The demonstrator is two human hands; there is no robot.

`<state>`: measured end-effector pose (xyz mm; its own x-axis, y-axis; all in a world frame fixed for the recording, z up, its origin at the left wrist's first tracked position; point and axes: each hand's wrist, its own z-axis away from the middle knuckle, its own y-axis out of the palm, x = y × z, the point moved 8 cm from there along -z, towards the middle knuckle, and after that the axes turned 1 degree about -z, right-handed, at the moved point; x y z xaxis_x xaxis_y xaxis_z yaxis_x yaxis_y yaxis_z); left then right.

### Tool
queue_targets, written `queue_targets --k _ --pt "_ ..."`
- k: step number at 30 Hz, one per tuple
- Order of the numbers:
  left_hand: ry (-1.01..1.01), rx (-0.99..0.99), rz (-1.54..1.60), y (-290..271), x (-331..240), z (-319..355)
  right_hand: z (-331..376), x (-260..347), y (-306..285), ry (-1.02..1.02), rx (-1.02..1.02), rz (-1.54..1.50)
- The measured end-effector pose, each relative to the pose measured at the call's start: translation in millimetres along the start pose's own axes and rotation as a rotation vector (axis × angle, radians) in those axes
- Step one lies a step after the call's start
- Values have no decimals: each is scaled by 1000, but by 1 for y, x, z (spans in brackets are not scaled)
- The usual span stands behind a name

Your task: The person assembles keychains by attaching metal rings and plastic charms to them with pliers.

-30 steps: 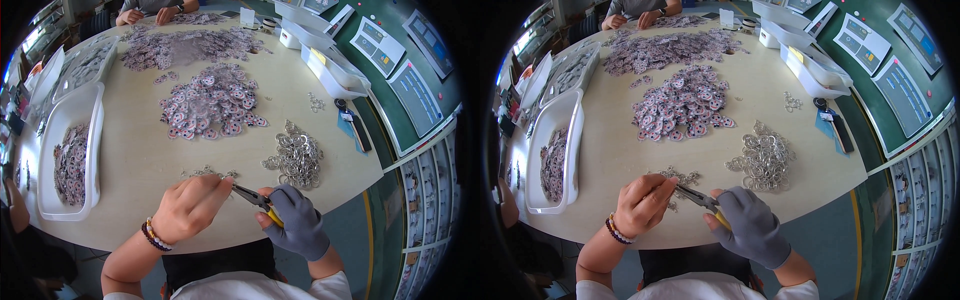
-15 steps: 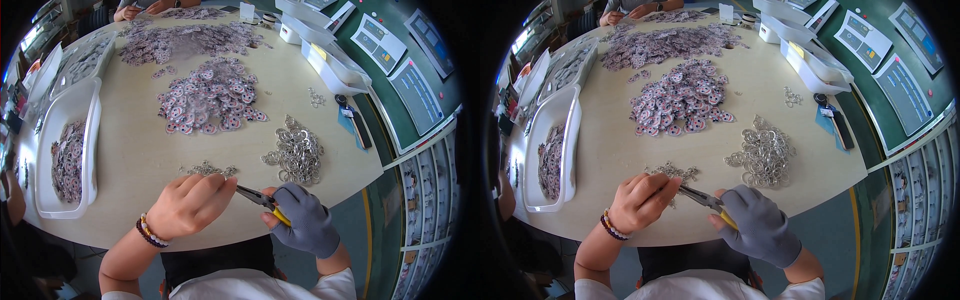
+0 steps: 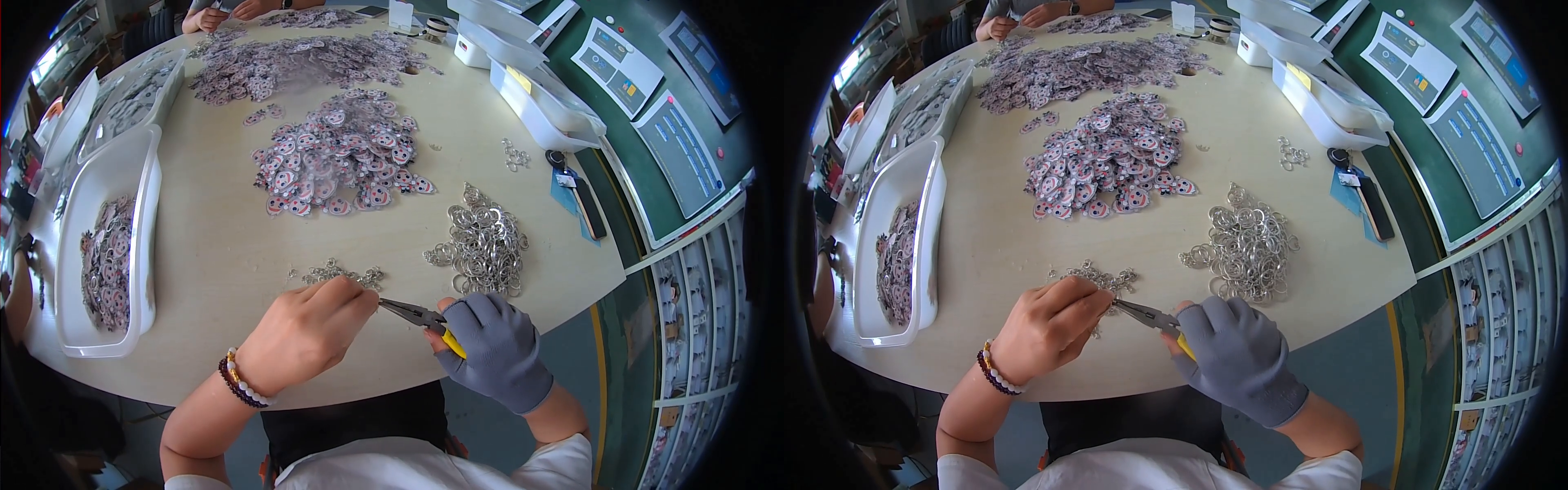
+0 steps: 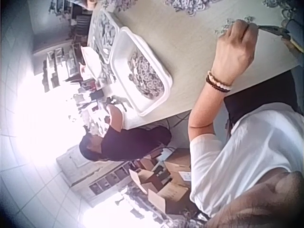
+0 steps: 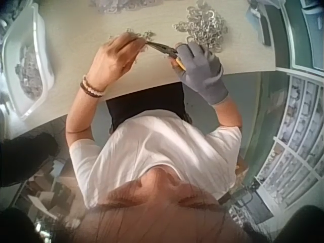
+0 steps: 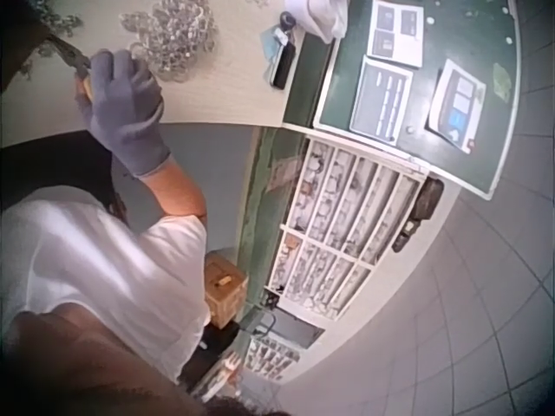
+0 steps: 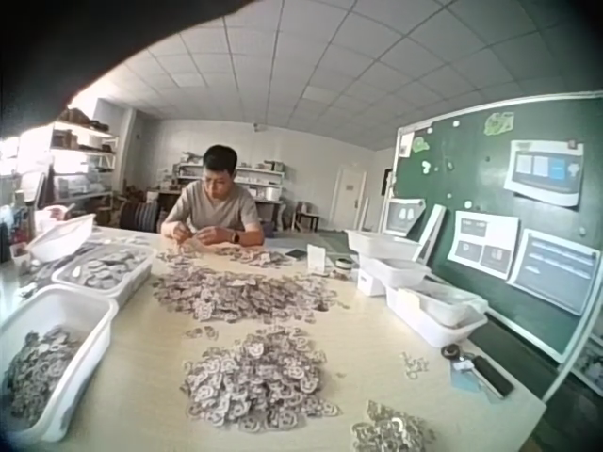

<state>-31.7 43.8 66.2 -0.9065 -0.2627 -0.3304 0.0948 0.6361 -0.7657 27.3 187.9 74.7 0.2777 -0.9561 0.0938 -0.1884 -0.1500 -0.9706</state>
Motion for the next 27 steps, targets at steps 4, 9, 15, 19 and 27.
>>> queue_targets --k 4,9,15,19,27 --pt "-115 90 52 -11 7 1 -13 -6 5 -15 40 -153" --pt "-611 -347 -249 -109 29 28 -28 -35 50 148 46 -483" --pt "-828 -202 -851 -182 76 105 -60 -15 76 80 125 -343" --pt "-608 -58 -1152 -153 79 85 -61 -8 80 20 153 -229" --pt "-305 115 -407 18 115 -17 -60 -1 79 33 105 -234"
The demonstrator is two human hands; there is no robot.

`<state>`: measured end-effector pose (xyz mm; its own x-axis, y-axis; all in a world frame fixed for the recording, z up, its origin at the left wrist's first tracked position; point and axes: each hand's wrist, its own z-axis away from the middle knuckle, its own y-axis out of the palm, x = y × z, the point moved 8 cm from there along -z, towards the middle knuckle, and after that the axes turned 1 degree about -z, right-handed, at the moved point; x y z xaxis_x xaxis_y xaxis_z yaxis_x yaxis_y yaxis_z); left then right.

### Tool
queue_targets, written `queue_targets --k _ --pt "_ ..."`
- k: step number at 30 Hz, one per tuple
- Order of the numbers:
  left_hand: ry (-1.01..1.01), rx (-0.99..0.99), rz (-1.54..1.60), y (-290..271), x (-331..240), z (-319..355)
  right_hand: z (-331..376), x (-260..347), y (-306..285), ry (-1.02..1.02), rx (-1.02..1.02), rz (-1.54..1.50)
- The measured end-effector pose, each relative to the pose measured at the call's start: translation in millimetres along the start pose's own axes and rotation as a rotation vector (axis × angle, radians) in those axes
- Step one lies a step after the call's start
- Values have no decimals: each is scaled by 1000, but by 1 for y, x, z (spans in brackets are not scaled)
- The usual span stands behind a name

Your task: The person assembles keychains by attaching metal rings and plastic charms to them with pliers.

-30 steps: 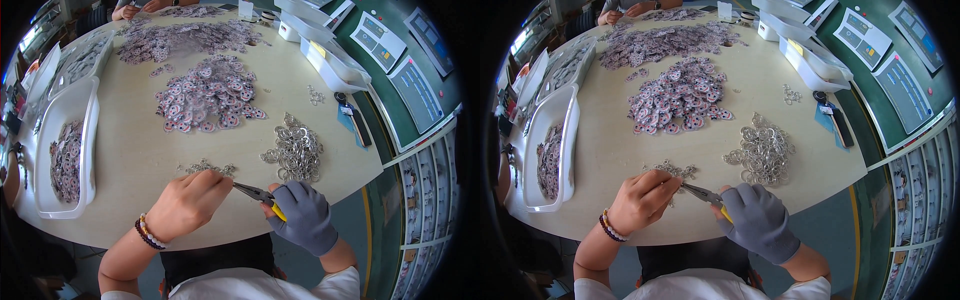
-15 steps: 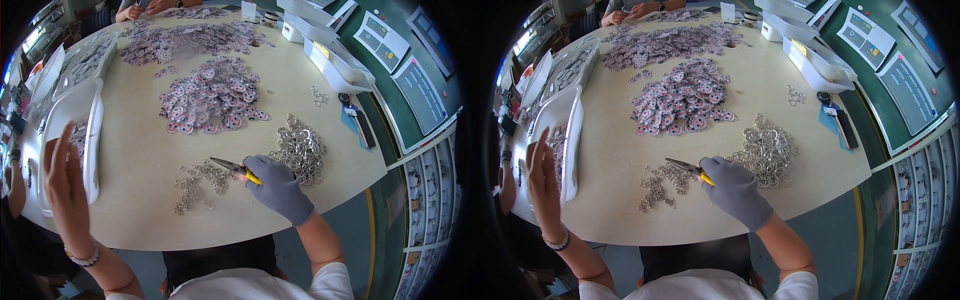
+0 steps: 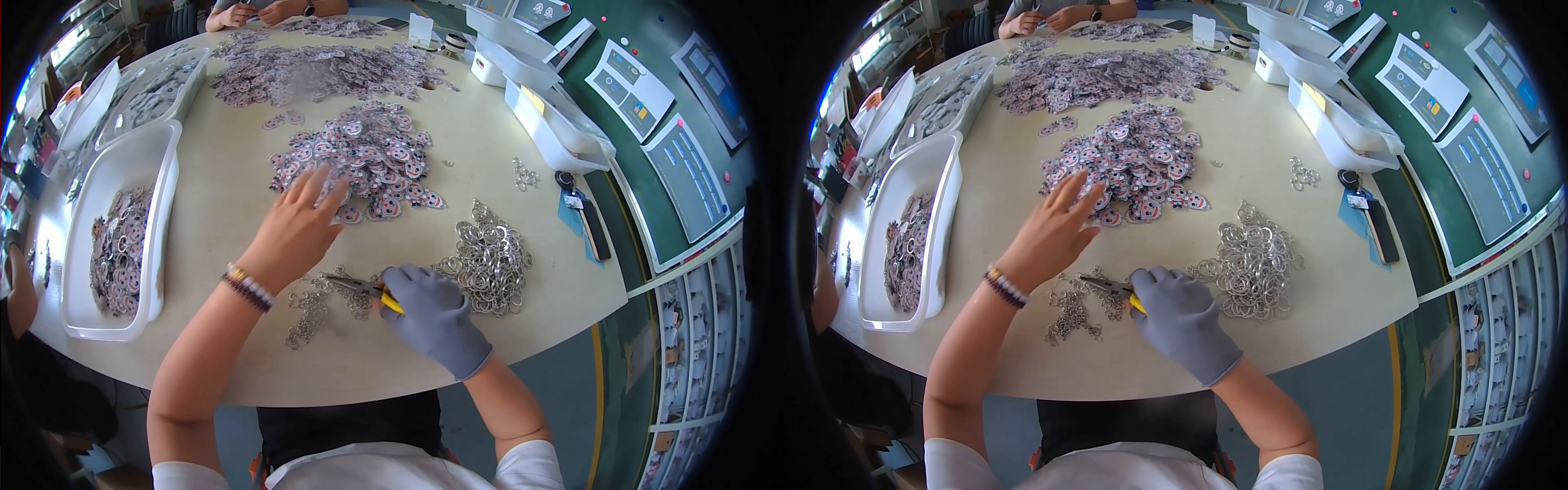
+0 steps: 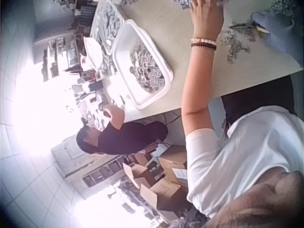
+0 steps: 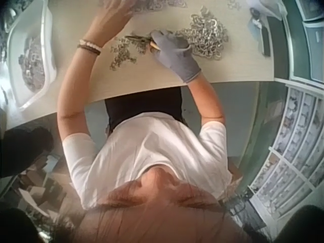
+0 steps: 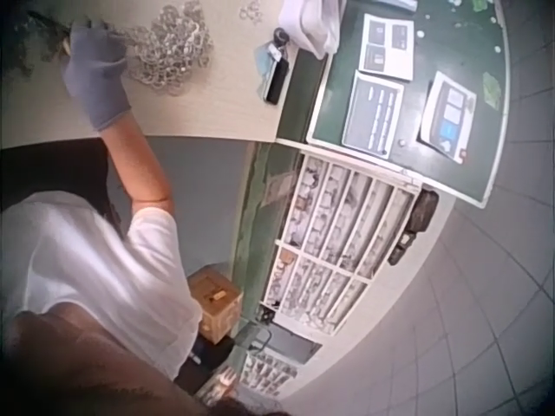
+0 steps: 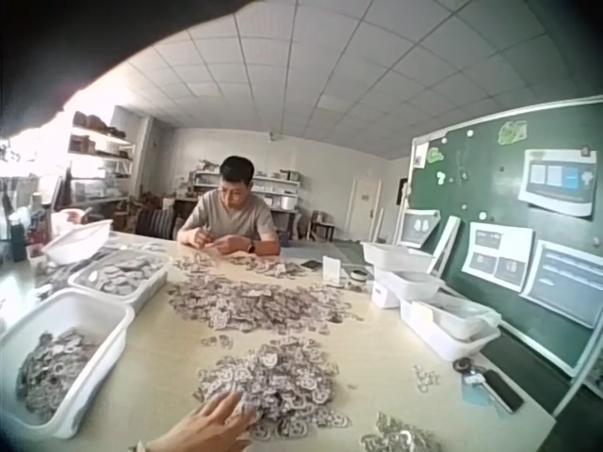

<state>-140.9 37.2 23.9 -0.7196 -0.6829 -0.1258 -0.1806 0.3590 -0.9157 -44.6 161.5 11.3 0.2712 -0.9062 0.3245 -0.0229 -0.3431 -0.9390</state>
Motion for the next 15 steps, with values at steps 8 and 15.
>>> queue_targets --k 8,15 --pt "70 21 -189 24 -13 14 25 -25 -14 44 105 -101" --pt "-71 -95 -157 13 26 28 30 -37 -22 125 82 -217"
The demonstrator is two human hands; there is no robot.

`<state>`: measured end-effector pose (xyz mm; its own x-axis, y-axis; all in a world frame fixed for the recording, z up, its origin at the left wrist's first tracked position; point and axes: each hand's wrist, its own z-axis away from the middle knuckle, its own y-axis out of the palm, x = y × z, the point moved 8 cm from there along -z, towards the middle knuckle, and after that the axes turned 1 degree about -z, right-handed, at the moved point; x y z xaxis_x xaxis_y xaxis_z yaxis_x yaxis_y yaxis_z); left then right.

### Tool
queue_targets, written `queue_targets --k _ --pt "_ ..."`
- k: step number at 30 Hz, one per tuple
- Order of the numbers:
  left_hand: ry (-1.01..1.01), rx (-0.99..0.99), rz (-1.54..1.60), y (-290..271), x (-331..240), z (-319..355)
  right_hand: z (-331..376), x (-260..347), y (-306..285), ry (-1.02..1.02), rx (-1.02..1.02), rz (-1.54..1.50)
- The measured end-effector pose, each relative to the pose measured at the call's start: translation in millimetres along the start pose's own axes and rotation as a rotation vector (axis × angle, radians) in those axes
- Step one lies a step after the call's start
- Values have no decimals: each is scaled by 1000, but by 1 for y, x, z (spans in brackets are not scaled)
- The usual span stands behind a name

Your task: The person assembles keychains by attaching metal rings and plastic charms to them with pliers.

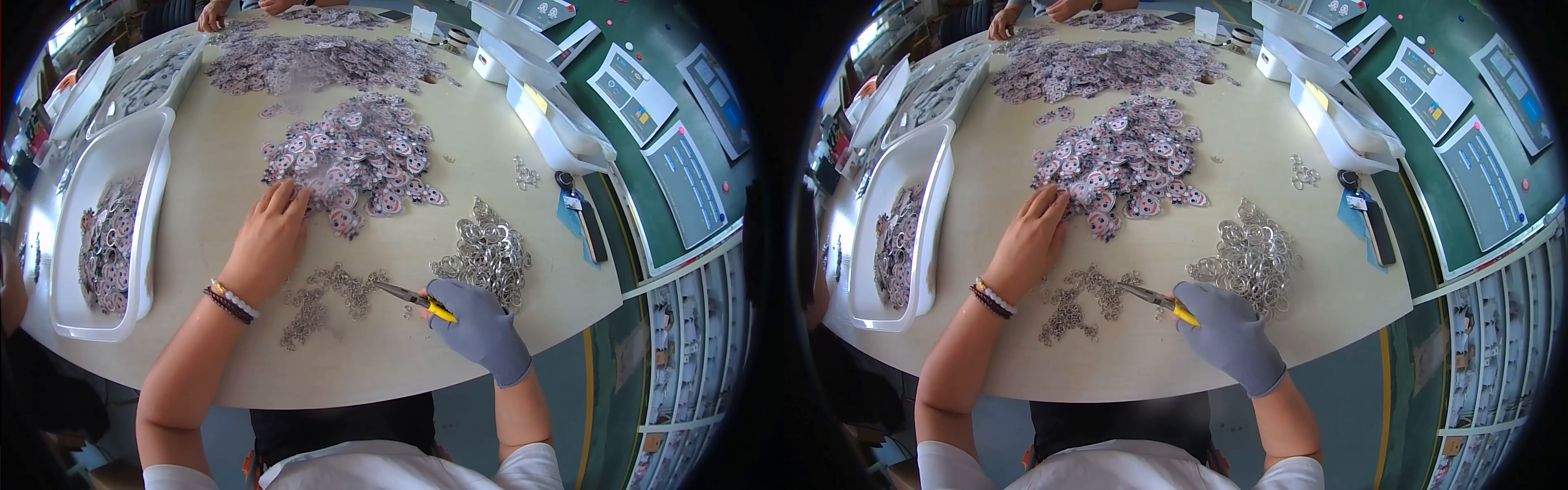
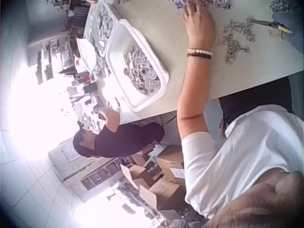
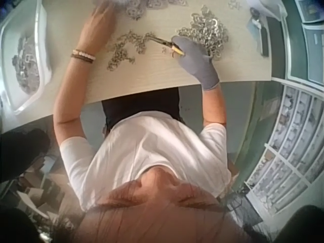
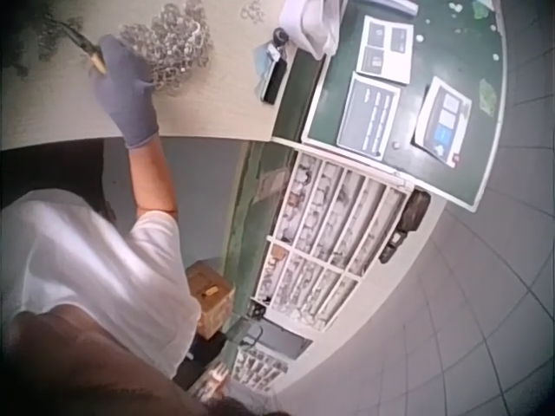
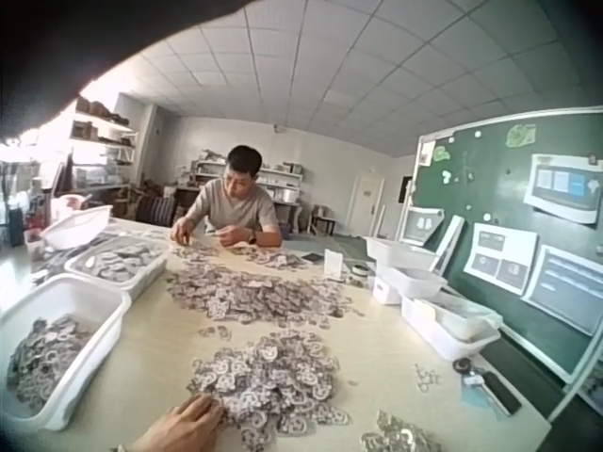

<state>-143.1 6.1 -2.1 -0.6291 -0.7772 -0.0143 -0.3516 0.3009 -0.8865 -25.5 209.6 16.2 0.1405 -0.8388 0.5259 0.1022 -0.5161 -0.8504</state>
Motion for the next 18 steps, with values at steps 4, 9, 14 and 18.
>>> queue_targets --k 4,9,14,18 --pt "57 55 -37 -1 -6 -5 -4 9 6 -117 18 154" --pt "71 120 -10 -7 -6 -5 -14 24 13 -180 147 381" --pt "59 -13 78 -28 -6 -4 -19 20 15 -178 247 439" --pt "-238 -66 571 -41 16 -6 -10 18 2 -197 126 283"
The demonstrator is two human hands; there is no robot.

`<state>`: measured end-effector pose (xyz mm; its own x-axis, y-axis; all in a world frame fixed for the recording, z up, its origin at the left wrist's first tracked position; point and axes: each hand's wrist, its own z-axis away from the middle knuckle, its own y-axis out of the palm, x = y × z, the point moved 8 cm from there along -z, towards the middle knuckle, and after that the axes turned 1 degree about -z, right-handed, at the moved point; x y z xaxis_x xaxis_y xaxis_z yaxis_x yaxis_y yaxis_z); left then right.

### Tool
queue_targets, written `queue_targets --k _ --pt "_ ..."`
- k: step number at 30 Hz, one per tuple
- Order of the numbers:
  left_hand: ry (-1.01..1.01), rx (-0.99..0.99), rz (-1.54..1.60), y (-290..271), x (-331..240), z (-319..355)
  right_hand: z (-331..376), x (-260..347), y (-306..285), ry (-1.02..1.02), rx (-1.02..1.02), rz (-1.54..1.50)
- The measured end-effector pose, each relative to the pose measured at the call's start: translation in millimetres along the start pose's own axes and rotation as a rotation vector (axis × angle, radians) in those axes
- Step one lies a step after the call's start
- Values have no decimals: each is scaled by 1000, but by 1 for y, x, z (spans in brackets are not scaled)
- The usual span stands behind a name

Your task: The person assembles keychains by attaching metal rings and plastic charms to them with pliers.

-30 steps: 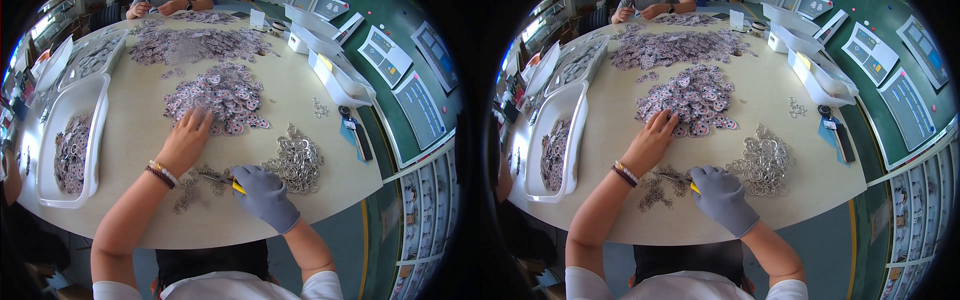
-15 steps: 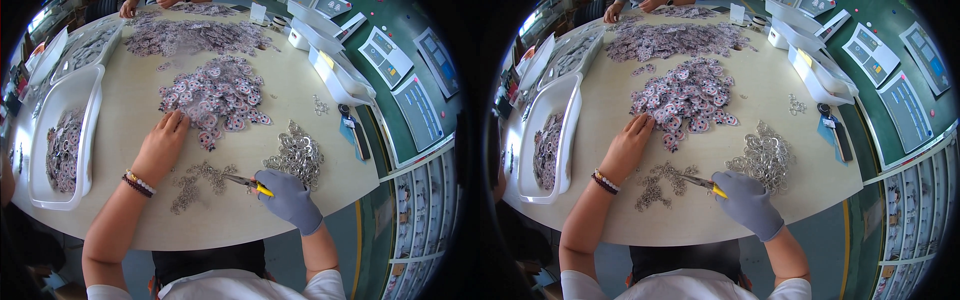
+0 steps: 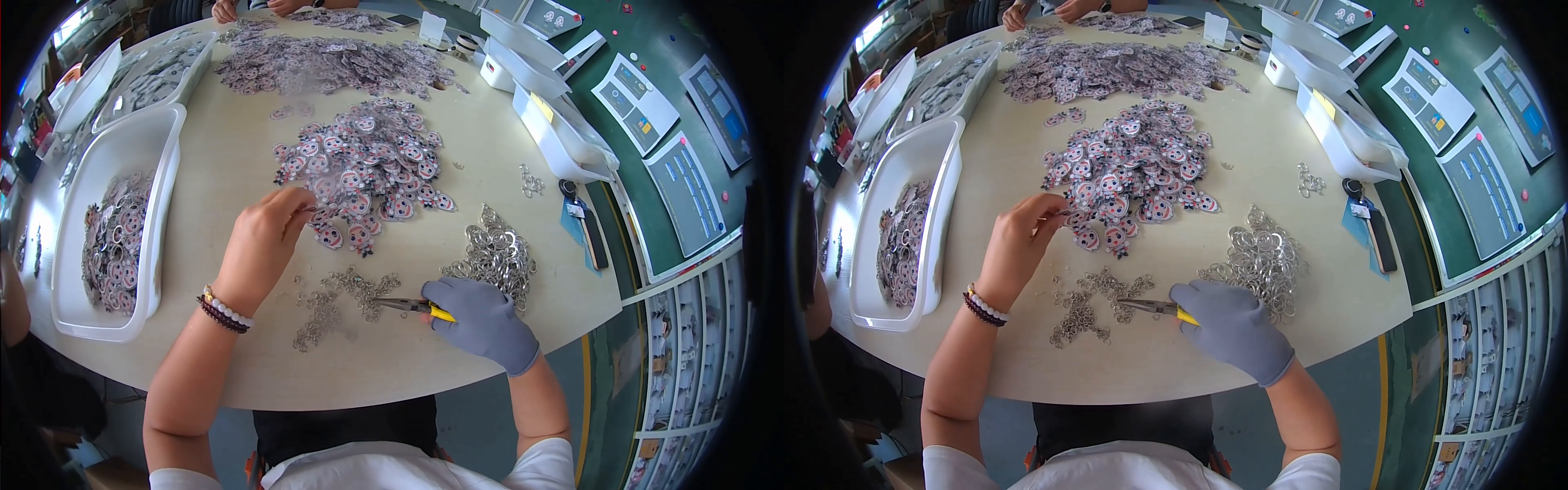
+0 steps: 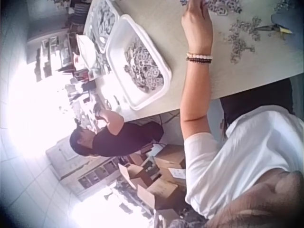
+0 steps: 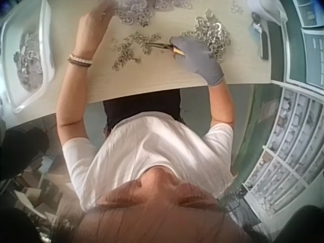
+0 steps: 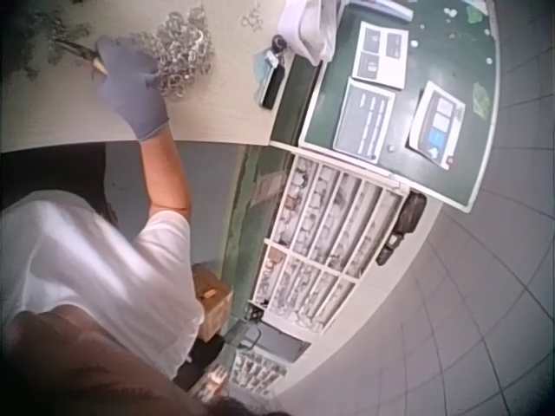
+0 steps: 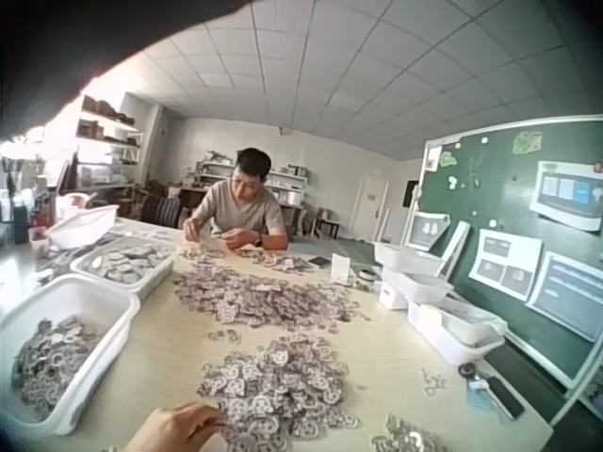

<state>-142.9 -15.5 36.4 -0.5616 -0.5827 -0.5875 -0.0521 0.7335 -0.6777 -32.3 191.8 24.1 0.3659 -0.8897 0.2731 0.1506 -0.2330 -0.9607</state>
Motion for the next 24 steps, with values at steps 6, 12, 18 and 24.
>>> queue_targets --k 6,12,18,24 --pt "-191 -31 337 9 15 3 3 -5 -7 195 -136 -513" --pt "-282 -61 459 19 44 2 1 -5 5 227 -214 -751" --pt "-257 -105 692 14 23 2 2 -2 -3 235 -275 -903" --pt "-153 238 863 37 -46 24 2 8 -19 136 -314 -1073"
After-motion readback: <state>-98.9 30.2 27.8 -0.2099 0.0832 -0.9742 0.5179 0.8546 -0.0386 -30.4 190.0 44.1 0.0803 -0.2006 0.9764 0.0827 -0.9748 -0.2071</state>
